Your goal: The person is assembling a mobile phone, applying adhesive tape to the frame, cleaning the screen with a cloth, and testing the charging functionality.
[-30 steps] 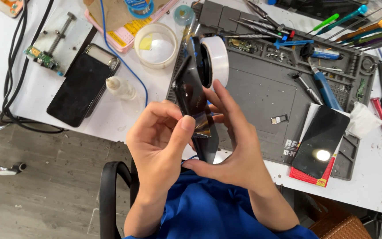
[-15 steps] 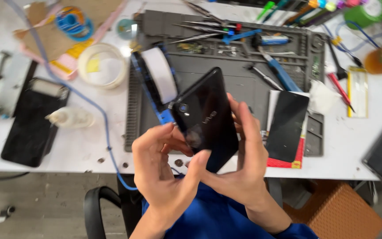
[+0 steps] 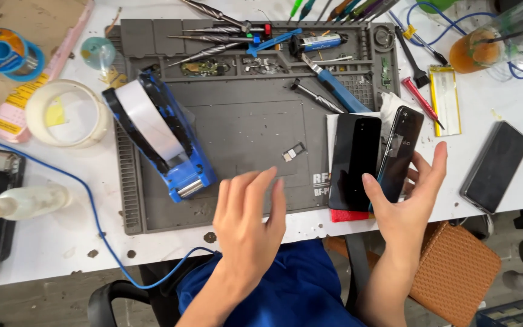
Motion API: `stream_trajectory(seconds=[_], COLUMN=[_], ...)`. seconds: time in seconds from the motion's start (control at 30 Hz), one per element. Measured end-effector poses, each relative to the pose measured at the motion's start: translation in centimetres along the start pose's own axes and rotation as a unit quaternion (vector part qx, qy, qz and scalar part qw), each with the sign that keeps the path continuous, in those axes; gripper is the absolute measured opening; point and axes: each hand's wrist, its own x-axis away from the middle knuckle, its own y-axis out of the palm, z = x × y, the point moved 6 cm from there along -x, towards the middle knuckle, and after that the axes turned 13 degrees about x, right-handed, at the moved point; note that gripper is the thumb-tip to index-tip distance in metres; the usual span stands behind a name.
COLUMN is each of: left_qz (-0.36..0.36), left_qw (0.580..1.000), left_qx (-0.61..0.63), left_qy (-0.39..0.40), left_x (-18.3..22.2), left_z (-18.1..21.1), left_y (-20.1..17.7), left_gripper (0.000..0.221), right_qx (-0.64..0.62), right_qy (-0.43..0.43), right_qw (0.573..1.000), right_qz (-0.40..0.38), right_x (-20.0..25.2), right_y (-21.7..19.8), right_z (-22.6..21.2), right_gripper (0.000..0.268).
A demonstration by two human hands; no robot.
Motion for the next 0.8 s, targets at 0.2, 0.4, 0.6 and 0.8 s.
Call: stream_trajectory(seconds=[0.2,0.4,0.6,0.8], left_qz=[0.177,0.18,0.205,0.269], left_qw=[0.974,0.945,0.951,0.949], left_qx=[-0.138,-0.183,-0.205,-0.083], left_qy=[0.005,-0.205,-0.104,-0.14], left_x=[0.7,2.5,3.4,4.2], left_z=[-1.2,-7.2,-7.9,-5.5], left_y=[-2.4,-4.6,-7.0,-12.3], left_gripper=[0.062,0.097,0.077,0.07], right_qx=[-0.031,-0.089,-0.138,-0.171], right_qy=[0.017,0.013,-0.008,-0.157], right_qw=[0.999,0.996,0.99,0.971], right_qz=[-0.022,0.006,0.018,0.052], right_x=[-0.1,-0.4,-0.3,0.1], right_y=[0.9,1.2,2.3,2.9], right_z=[1.4,2.7,4.6,7.1], right_gripper=[0.1,0.097,0.093,0.087])
